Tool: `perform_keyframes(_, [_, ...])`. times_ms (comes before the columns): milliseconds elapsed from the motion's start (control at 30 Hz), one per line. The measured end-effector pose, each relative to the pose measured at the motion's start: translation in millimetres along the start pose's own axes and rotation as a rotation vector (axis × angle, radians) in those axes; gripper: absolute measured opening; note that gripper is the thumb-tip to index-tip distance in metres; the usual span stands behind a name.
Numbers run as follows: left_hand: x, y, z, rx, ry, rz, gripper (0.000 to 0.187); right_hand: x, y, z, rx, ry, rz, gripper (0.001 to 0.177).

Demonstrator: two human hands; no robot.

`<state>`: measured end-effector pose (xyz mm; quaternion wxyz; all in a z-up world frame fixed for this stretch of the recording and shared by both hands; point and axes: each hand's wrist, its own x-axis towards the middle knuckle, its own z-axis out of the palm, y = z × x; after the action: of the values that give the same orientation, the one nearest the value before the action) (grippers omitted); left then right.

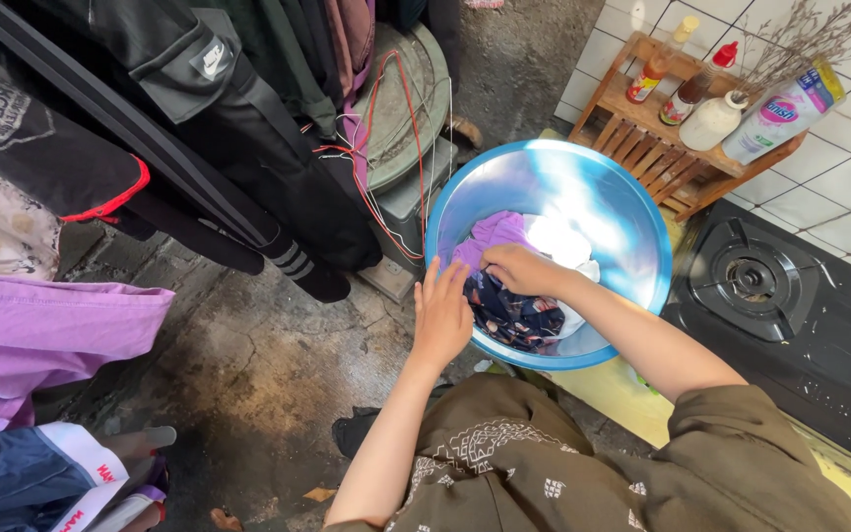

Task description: The person takes wet clothes from a blue basin and hangs them on a blue radial drying rack. They handle a dark floral garment, a purple cloth, and a white cloth, spreading each on the rack arms to dry.

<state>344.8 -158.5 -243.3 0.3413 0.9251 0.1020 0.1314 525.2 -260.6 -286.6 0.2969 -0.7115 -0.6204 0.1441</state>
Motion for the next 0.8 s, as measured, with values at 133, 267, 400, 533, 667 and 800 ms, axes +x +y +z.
perform_keyframes(133, [-1.7, 4.9, -7.6, -0.003, -0.021, -0.025, 0.042, -3.9, -17.0, -17.9, 0.037, 0.052, -0.107, 0.007])
perform_keyframes(267, [0.1, 6.6, -14.0, 0.005, -0.023, -0.037, 0.041, -8.5, -32.2, -22.7, 0.073, 0.130, -0.160, 0.007])
perform_keyframes(400, [3.4, 0.5, -13.0, 0.071, -0.007, -0.050, 0.037, -15.6, -45.4, -22.6, 0.082, 0.192, -0.164, 0.008])
perform_keyframes(533, [3.1, 7.4, -17.4, 0.053, 0.018, -0.011, 0.030, -22.2, -65.5, -28.9, 0.115, 0.257, -0.192, 0.008])
perform_keyframes(667, [2.2, 15.4, -17.4, -0.022, 0.060, 0.025, 0.022, -26.3, -81.3, -37.8, 0.125, 0.312, -0.221, 0.008])
perform_keyframes(800, [4.0, 14.7, -10.0, -0.038, 0.204, 0.082, 0.014, -29.7, -92.5, -50.1, 0.126, 0.354, -0.235, 0.010])
